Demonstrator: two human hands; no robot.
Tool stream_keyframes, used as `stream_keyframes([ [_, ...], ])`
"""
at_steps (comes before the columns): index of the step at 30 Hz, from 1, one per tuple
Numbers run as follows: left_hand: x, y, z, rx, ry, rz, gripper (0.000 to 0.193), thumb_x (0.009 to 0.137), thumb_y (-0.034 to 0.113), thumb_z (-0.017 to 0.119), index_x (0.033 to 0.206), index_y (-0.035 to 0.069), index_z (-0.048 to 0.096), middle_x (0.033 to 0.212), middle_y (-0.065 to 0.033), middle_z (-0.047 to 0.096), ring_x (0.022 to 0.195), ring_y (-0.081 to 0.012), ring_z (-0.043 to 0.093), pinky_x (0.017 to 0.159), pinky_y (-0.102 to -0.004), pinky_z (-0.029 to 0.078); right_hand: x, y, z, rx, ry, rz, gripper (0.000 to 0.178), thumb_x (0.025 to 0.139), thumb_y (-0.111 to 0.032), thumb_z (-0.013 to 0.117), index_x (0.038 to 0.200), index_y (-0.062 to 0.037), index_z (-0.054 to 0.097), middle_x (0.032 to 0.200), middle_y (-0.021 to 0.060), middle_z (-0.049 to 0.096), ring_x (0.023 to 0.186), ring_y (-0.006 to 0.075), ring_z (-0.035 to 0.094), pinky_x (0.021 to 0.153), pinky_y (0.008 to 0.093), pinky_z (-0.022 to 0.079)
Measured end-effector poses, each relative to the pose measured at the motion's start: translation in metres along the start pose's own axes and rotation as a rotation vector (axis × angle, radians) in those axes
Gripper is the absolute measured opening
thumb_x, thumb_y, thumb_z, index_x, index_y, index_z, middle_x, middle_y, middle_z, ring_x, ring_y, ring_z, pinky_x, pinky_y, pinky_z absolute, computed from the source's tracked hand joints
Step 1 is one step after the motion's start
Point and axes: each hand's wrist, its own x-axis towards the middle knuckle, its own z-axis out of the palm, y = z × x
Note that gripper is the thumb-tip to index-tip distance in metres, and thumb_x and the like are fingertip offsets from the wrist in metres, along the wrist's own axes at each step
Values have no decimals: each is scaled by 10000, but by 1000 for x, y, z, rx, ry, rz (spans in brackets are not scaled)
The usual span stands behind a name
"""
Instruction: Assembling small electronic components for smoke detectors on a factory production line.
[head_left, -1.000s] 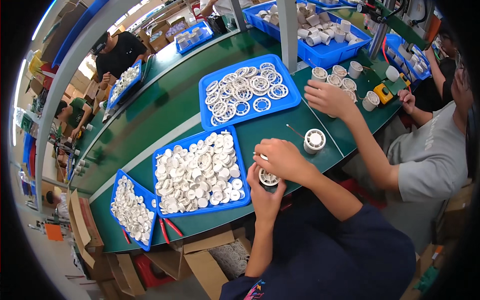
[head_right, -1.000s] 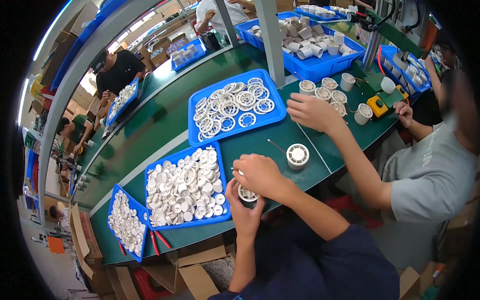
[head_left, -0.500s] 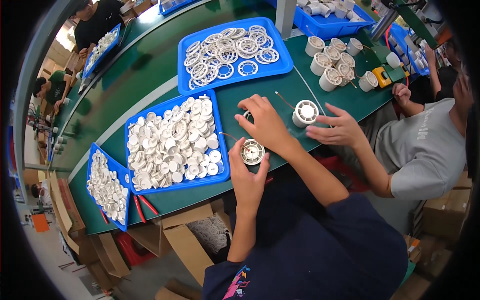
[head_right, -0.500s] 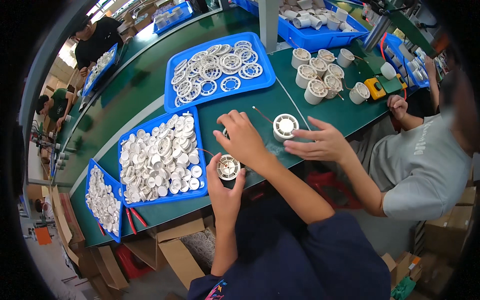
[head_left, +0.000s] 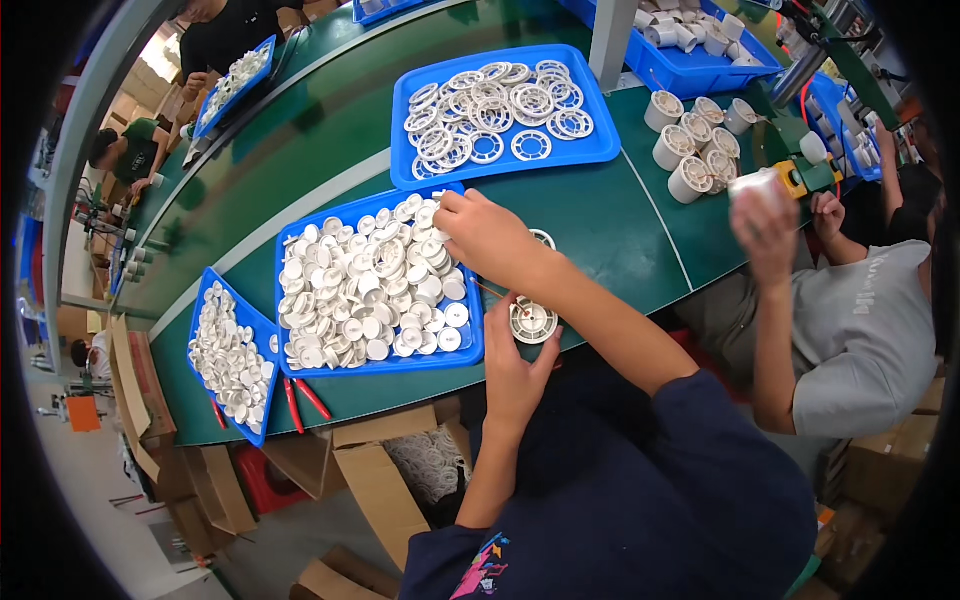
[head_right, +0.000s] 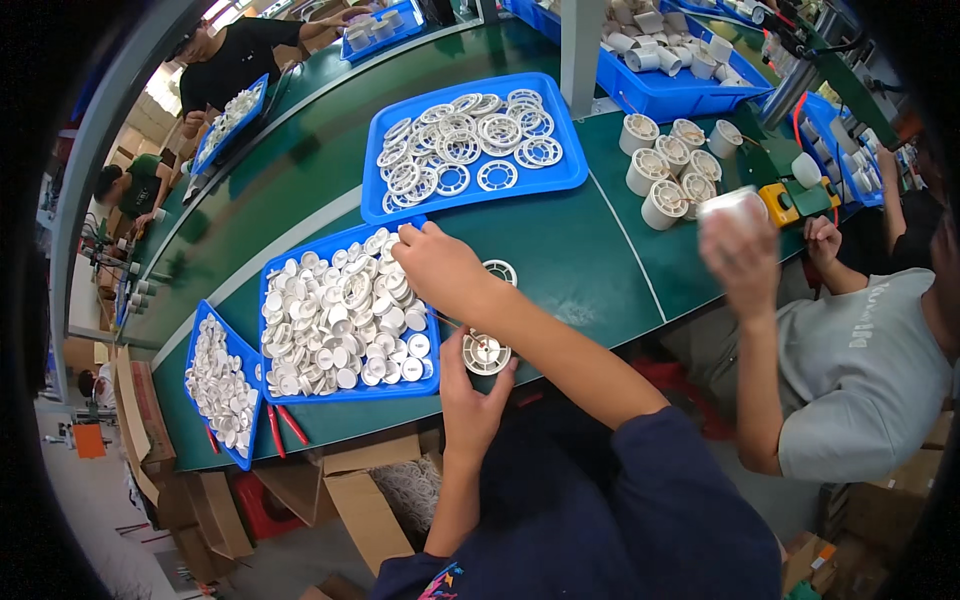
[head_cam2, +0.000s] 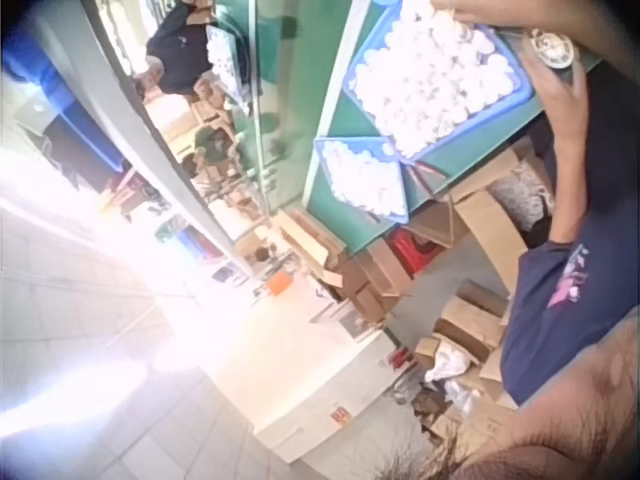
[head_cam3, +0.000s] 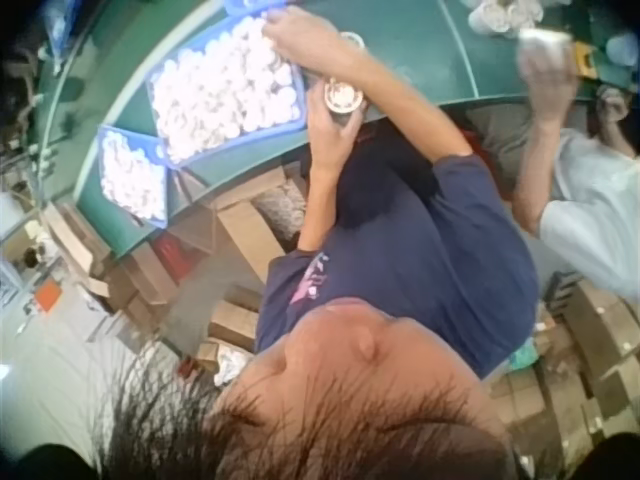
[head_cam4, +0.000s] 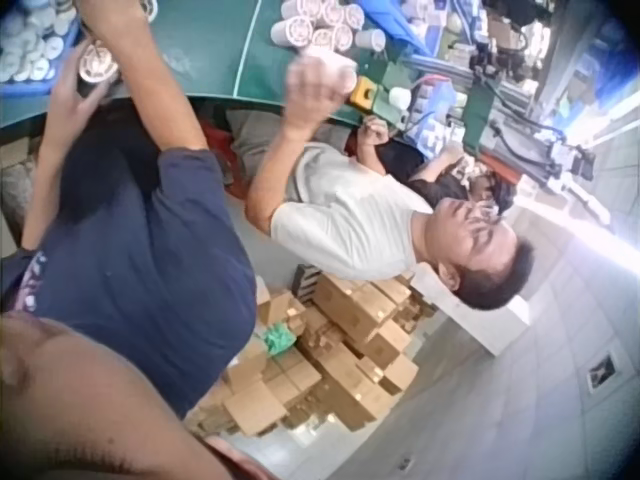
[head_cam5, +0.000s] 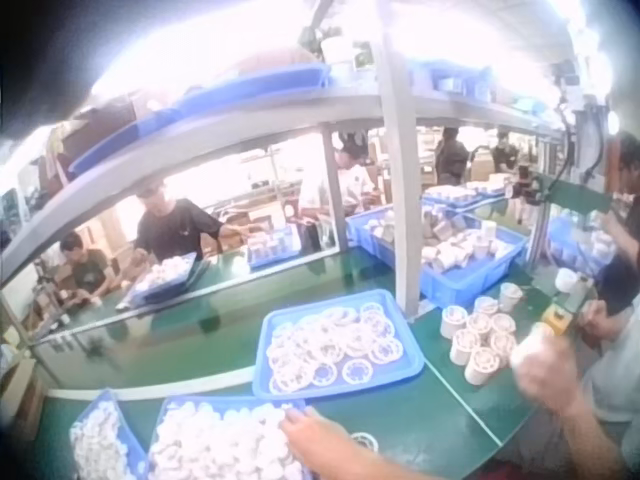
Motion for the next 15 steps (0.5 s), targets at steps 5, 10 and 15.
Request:
stream_keyframes([
  [5,1,-3,1,-1,10,30,713,817,70,888,1423,-39,527,1288,-206,630,1171,-351,651,1017,-426,518,-3,12,-7,228,36,-46,135,905,-83,743,1013,-28,682,1074,115,617,999,329,655,867,421,566],
  [10,-2,-7,-8,56,89,31,733,795,77,911,1419,-21,540,1249,-217,649,1113,-389,669,933,-442,552,-44,-15,-79,692,70,342,170,969,-73,733,1117,9,749,1035,100,700,905,174,702,783,309,560],
  [15,0,-4,3,6,53,-11,741,780,52,909,1419,-21,539,1277,-226,648,1131,-414,668,949,-460,555,-101,-18,-92,665,33,247,148,961,-95,737,1069,-4,782,913,85,696,775,180,669,676,317,520],
])
